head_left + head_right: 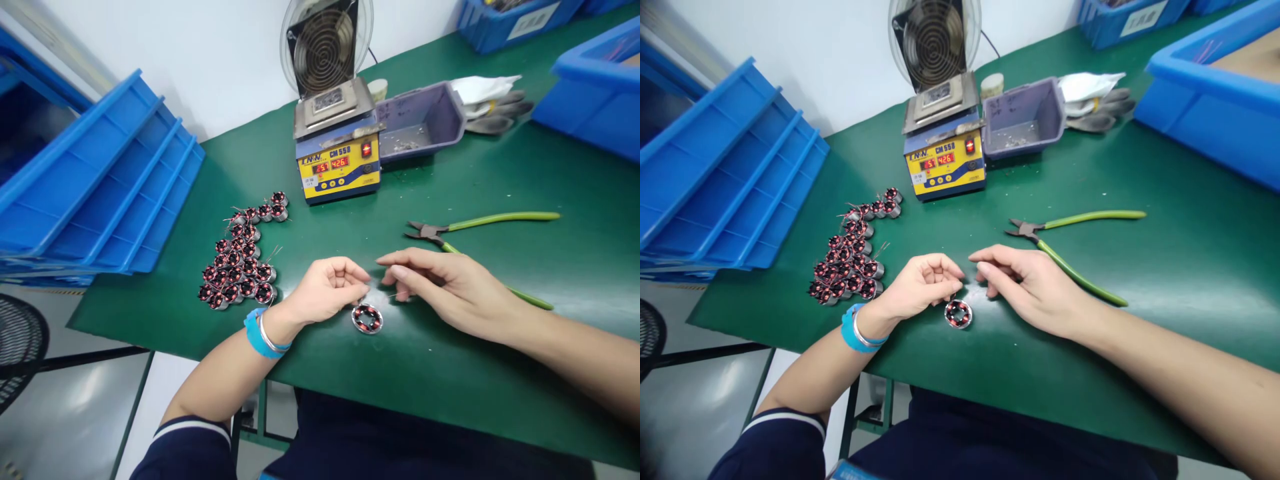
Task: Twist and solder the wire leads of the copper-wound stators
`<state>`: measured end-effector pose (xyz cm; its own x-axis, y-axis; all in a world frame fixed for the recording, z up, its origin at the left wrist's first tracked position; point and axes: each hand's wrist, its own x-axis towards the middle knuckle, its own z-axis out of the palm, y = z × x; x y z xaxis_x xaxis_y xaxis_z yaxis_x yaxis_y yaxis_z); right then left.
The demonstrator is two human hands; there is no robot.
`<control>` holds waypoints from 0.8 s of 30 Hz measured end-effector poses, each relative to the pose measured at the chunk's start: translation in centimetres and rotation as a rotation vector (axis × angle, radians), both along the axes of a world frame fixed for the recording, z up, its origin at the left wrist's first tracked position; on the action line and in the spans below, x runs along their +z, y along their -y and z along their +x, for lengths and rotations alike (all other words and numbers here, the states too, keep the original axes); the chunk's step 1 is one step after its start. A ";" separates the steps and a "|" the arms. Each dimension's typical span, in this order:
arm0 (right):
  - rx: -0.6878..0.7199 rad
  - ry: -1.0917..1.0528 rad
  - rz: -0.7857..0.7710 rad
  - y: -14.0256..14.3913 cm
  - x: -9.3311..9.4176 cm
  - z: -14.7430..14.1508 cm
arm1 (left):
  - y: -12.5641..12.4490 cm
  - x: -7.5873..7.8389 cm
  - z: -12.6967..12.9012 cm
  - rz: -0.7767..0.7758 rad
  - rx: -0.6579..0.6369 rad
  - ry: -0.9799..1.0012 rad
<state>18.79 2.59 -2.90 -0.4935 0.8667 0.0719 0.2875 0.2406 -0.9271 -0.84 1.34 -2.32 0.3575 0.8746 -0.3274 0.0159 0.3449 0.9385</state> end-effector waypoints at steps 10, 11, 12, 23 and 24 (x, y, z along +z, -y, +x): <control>0.157 0.074 -0.219 -0.7 0.5 1.6 | 0.0 0.6 0.3 -0.110 0.024 -0.046; 0.150 0.069 -0.239 -0.7 0.5 1.4 | 0.0 0.6 0.3 -0.113 0.029 -0.052; 0.140 0.059 -0.255 -0.6 0.6 1.3 | -0.1 0.6 0.4 -0.116 0.031 -0.052; 0.147 0.038 -0.220 0.2 1.3 0.1 | -0.6 0.5 0.8 -0.162 -0.098 0.060; 0.156 0.051 -0.209 0.2 1.2 0.1 | -0.6 0.5 0.8 -0.175 -0.105 0.074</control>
